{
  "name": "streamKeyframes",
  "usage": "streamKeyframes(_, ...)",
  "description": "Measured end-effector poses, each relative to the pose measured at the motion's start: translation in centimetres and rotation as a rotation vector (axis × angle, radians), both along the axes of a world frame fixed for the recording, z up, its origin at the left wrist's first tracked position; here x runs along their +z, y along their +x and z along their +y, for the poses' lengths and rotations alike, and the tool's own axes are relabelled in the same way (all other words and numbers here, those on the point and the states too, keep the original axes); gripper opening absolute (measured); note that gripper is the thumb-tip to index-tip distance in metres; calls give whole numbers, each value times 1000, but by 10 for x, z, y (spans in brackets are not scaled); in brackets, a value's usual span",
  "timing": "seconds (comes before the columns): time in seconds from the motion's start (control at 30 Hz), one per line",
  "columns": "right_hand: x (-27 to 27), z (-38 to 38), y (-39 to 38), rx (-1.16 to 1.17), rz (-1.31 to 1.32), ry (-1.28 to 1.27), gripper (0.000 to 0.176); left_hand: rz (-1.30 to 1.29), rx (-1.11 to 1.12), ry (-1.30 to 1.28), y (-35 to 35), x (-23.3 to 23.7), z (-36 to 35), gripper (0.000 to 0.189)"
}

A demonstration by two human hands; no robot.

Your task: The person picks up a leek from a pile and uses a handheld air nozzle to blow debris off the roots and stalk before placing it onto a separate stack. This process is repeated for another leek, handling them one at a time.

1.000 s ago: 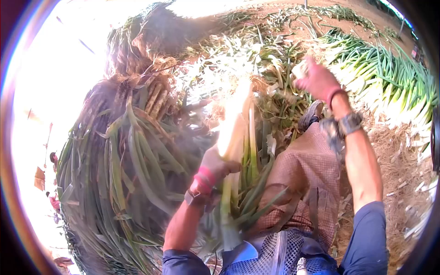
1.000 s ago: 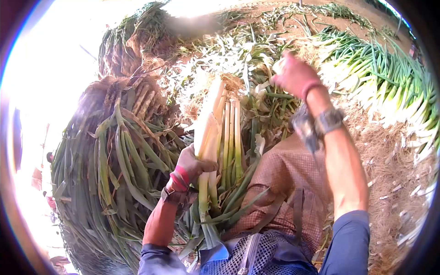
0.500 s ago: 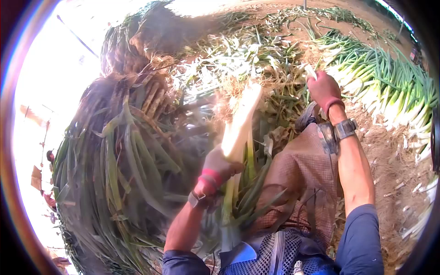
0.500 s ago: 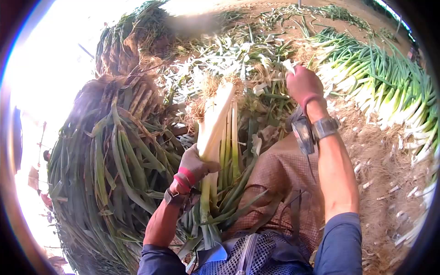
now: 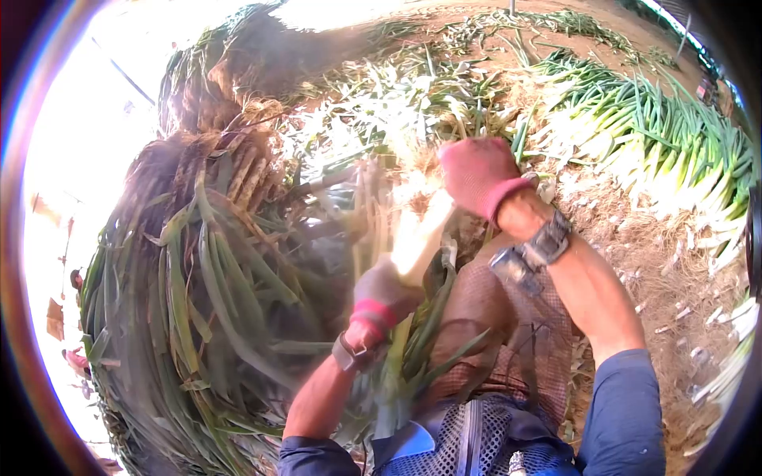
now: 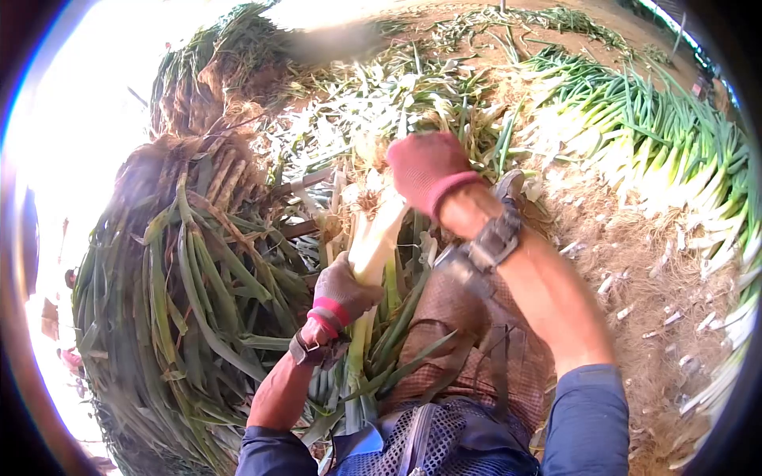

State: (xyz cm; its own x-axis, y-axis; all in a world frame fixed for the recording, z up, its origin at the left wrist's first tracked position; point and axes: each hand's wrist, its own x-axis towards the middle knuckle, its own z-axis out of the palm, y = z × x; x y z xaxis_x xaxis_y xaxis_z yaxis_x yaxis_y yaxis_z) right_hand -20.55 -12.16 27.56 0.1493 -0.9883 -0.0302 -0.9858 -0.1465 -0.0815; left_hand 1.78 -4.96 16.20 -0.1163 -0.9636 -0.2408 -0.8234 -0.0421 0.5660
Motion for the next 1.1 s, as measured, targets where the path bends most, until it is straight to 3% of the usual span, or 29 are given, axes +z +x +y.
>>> streamKeyframes(0.07,-34,-33,-53,-45,-76,-381,19,-4,-42,-48,0,-3,2,58)
streamKeyframes(0.13,-15,-44,-108,-365,-100,-497,19,101,-48,-28,1,-2,2,55)
streamKeyframes(0.2,0,-37,-143,-526,-17,-230,26,203,-51,20,6,2,-1,54)
streamKeyframes(0.23,1,-27,-143,-526,-15,-231,26,297,-54,70,9,4,-3,53)
streamKeyframes(0.3,12,22,-104,-243,-23,-303,51,324,-92,117,12,5,-11,51)
streamKeyframes(0.33,11,34,-86,-125,-89,-274,74,349,-132,163,12,5,-14,50)
streamKeyframes(0.4,-17,49,-64,244,219,-532,79,356,-156,215,14,7,-17,49)
streamKeyframes(0.43,-31,59,-48,306,296,-679,69,366,-184,257,14,9,-18,49)
streamKeyframes(0.47,-30,67,-37,441,296,-581,60,368,-184,257,17,11,-20,49)
streamKeyframes(0.53,-32,67,-16,623,448,-573,56,522,-327,456,23,15,-23,51)
streamKeyframes(0.57,-38,64,-16,624,449,-573,56,545,-424,357,24,20,-20,53)
streamKeyframes(0.67,-44,56,-16,730,263,-643,59,784,-443,555,22,30,-7,52)
streamKeyframes(0.73,-23,60,-12,799,207,-616,54,775,-559,473,23,34,-7,47)
streamKeyframes(0.77,-13,62,-7,819,174,-807,15,737,-563,529,21,40,-8,45)
streamKeyframes(0.87,-14,60,-3,803,194,-659,12,702,-623,581,22,42,-13,39)
streamKeyframes(0.93,-34,53,-10,807,214,-562,14,851,-655,642,24,30,-15,40)
streamKeyframes(1.0,-51,52,-20,726,-220,-290,33,765,-760,516,26,9,-19,46)
streamKeyframes(1.03,-47,54,-18,703,104,-137,34,668,-859,388,27,1,-21,53)
streamKeyframes(1.07,-47,52,-18,704,105,-131,34,673,-857,391,21,8,-20,53)
streamKeyframes(1.1,-45,47,-20,755,261,-329,16,634,-773,408,11,23,-20,65)
